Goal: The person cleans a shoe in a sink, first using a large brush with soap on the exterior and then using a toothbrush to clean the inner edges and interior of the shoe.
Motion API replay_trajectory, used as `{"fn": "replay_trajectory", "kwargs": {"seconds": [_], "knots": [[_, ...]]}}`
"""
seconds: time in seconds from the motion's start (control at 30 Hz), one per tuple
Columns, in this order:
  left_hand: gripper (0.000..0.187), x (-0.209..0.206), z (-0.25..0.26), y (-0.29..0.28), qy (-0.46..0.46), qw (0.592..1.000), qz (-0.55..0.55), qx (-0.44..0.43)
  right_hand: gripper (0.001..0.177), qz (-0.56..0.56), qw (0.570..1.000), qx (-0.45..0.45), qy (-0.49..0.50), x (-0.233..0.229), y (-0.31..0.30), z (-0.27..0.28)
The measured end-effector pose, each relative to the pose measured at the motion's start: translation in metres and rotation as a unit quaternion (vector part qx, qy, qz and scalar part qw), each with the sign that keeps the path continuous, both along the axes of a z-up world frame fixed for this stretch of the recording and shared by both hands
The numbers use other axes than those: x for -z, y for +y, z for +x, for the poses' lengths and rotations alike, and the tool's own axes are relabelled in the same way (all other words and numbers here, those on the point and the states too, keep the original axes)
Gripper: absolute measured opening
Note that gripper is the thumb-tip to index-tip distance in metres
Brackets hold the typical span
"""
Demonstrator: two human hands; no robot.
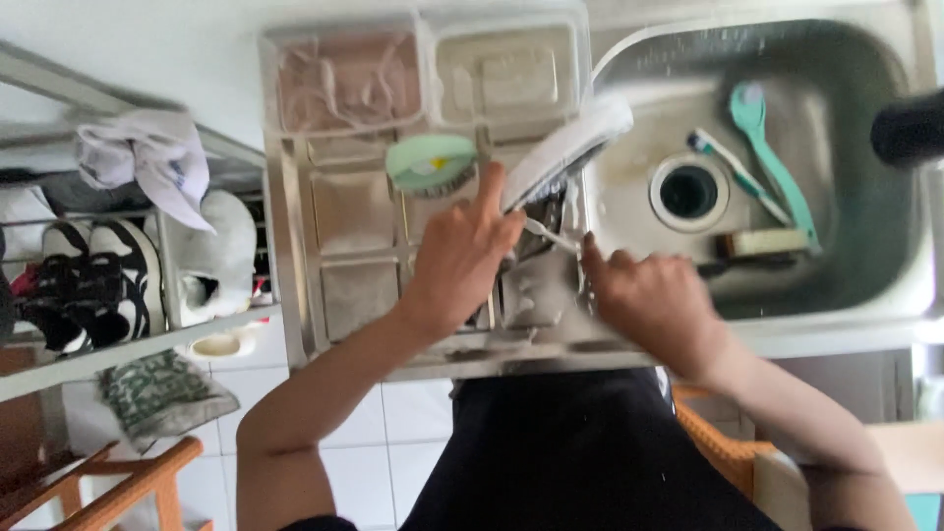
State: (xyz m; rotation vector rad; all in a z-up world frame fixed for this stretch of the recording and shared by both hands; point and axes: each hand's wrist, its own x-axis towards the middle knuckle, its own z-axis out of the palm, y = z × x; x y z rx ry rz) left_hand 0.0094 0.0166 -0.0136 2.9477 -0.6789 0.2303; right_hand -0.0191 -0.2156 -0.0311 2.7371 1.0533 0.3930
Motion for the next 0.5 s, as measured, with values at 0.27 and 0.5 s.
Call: {"fn": "replay_trajectory", "kwargs": {"seconds": [0.27, 0.5], "knots": [[0.008, -0.005, -0.005, -0.008, 0.036, 0.999, -0.003, 0.009, 0.042, -0.009, 0.995, 0.056, 0.076, -0.015, 0.006, -0.008], [0.010, -0.002, -0.005, -0.010, 0.067, 0.998, -0.005, 0.007, 0.023, 0.026, 0.986, 0.057, 0.158, -0.019, 0.000, -0.008]]}}
